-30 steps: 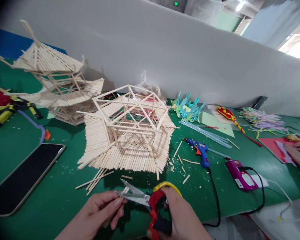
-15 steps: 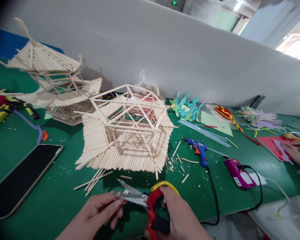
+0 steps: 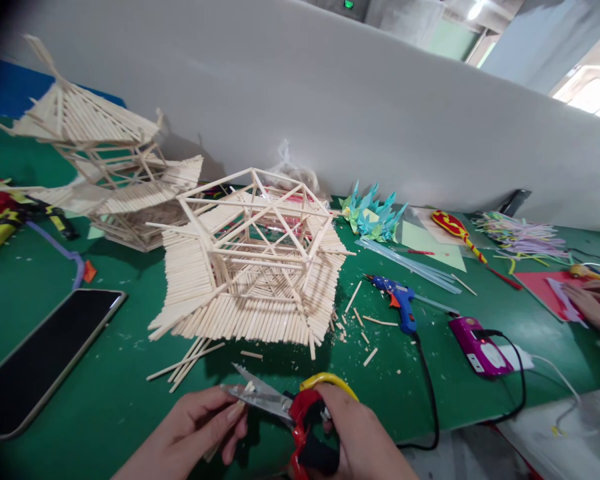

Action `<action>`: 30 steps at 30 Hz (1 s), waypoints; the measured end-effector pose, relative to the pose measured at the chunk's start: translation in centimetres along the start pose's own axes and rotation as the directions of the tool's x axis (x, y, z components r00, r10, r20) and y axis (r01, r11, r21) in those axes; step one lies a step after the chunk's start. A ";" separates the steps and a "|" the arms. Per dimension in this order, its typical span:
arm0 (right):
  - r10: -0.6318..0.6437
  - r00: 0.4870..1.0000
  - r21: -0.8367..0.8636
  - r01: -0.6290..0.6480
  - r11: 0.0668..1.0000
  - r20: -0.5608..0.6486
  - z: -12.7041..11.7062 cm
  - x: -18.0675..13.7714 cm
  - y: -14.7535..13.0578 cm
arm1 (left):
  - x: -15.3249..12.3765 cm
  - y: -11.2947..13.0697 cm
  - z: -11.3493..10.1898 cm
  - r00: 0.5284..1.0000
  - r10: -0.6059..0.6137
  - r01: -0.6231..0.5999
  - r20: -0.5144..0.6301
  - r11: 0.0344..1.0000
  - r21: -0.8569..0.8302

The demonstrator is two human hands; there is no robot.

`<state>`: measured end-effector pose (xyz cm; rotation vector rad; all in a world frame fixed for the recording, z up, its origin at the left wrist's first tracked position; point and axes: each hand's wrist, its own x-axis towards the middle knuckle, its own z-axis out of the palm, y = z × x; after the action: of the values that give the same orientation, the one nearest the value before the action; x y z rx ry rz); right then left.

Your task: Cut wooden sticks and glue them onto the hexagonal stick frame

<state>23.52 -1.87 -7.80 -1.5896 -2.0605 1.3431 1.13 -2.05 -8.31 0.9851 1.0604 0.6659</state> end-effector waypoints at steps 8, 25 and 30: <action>-0.004 1.000 -0.030 0.004 1.000 -0.006 0.0 0.0 -0.2 | 0.1 0.4 -0.2 1.000 0.011 -0.012 0.026 1.000 0.016; 0.000 1.000 -0.075 -0.001 0.997 -0.008 0.4 -0.1 0.7 | 0.1 0.9 0.0 1.000 0.007 -0.006 -0.023 1.000 0.019; 0.015 1.000 -0.063 -0.014 0.998 0.008 0.5 0.1 0.9 | 0.1 0.5 0.4 0.997 -0.005 0.005 -0.075 1.000 0.002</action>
<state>23.76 -2.08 -8.84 -1.6304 -2.1204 1.3040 1.57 -1.92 -7.83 0.9651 1.1287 0.7024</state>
